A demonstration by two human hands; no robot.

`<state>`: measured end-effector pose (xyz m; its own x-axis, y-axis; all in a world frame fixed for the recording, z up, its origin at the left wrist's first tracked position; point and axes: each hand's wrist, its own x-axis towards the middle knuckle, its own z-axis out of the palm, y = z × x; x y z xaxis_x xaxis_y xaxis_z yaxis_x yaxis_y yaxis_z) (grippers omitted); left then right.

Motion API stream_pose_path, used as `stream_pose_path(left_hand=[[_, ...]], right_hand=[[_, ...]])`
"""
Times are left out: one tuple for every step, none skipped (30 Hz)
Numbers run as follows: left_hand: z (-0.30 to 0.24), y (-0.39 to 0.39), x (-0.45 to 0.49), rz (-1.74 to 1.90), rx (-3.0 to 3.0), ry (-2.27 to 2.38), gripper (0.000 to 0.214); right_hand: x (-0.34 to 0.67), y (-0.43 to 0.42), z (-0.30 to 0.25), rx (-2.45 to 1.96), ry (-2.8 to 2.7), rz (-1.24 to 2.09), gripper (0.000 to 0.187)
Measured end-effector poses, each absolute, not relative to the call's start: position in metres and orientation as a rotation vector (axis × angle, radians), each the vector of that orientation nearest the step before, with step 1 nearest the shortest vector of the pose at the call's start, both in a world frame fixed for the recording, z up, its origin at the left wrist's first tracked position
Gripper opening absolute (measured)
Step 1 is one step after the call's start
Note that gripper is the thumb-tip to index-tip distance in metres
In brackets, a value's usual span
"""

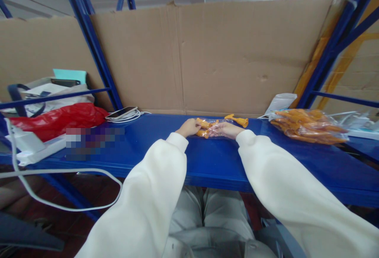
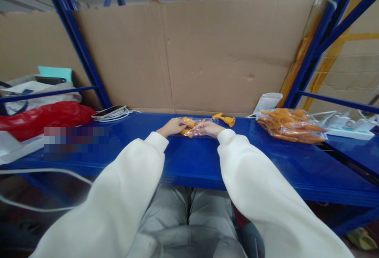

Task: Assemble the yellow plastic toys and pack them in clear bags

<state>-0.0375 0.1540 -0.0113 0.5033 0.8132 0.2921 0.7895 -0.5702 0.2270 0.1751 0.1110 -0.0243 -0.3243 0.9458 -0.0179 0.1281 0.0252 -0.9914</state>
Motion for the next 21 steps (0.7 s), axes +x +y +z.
stream_pose_path(left_hand=[[-0.0114,0.1544,-0.0376,0.568,2.679,1.42,0.028],[-0.0113,0.1547,-0.0377,0.563,2.692,1.417,0.028],[-0.0111,0.1549,-0.0377,0.555,2.703,1.419,0.028],[-0.0107,0.1547,-0.0376,0.544,2.711,1.426,0.029],[-0.0103,0.1544,-0.0372,0.531,2.717,1.439,0.03],[-0.0097,0.1537,-0.0368,0.519,2.716,1.457,0.03],[-0.0093,0.1529,-0.0362,0.509,2.71,1.478,0.031],[-0.0089,0.1521,-0.0354,0.504,2.7,1.498,0.032],[-0.0088,0.1513,-0.0346,0.507,2.688,1.513,0.033],[-0.0089,0.1506,-0.0337,0.517,2.676,1.517,0.033],[-0.0093,0.1502,-0.0328,0.531,2.664,1.515,0.033],[-0.0099,0.15,-0.0319,0.551,2.652,1.507,0.032],[-0.0107,0.1501,-0.0312,0.57,2.642,1.494,0.031],[-0.0116,0.1504,-0.0307,0.587,2.632,1.483,0.03],[-0.0124,0.1508,-0.0303,0.598,2.622,1.473,0.029],[-0.0129,0.1513,-0.0302,0.602,2.615,1.466,0.029],[-0.0133,0.1516,-0.0302,0.602,2.609,1.458,0.029],[-0.0133,0.1518,-0.0303,0.593,2.608,1.448,0.029],[-0.0131,0.1519,-0.0306,0.576,2.609,1.437,0.03],[-0.0127,0.1518,-0.0309,0.556,2.612,1.426,0.031],[-0.0122,0.1516,-0.0311,0.532,2.616,1.419,0.031]], right_hand=[[0.1749,0.1115,-0.0249,-1.132,-1.555,1.37,0.011],[0.1748,0.1121,-0.0255,-1.133,-1.56,1.356,0.011],[0.1748,0.1125,-0.026,-1.134,-1.57,1.348,0.01],[0.1749,0.1128,-0.0262,-1.135,-1.58,1.347,0.009],[0.175,0.1129,-0.0262,-1.136,-1.586,1.352,0.009],[0.1751,0.1128,-0.026,-1.137,-1.589,1.361,0.009],[0.1752,0.1126,-0.0256,-1.137,-1.586,1.368,0.01],[0.1753,0.1124,-0.0252,-1.138,-1.583,1.372,0.01],[0.1753,0.1121,-0.0246,-1.139,-1.581,1.373,0.011],[0.1753,0.1118,-0.0241,-1.139,-1.58,1.373,0.011],[0.1752,0.1114,-0.0235,-1.14,-1.578,1.372,0.01],[0.175,0.1109,-0.0229,-1.142,-1.576,1.373,0.01],[0.1748,0.1102,-0.0222,-1.144,-1.569,1.373,0.01],[0.1745,0.1093,-0.0216,-1.145,-1.562,1.372,0.012],[0.1742,0.1084,-0.021,-1.147,-1.555,1.368,0.013],[0.1739,0.1073,-0.0204,-1.147,-1.552,1.363,0.014],[0.1736,0.1063,-0.0199,-1.149,-1.551,1.353,0.014],[0.1732,0.1055,-0.0196,-1.152,-1.554,1.343,0.014],[0.1729,0.1049,-0.0193,-1.155,-1.56,1.331,0.013],[0.1726,0.1048,-0.0193,-1.16,-1.57,1.32,0.012],[0.1722,0.105,-0.0194,-1.166,-1.577,1.308,0.012]])
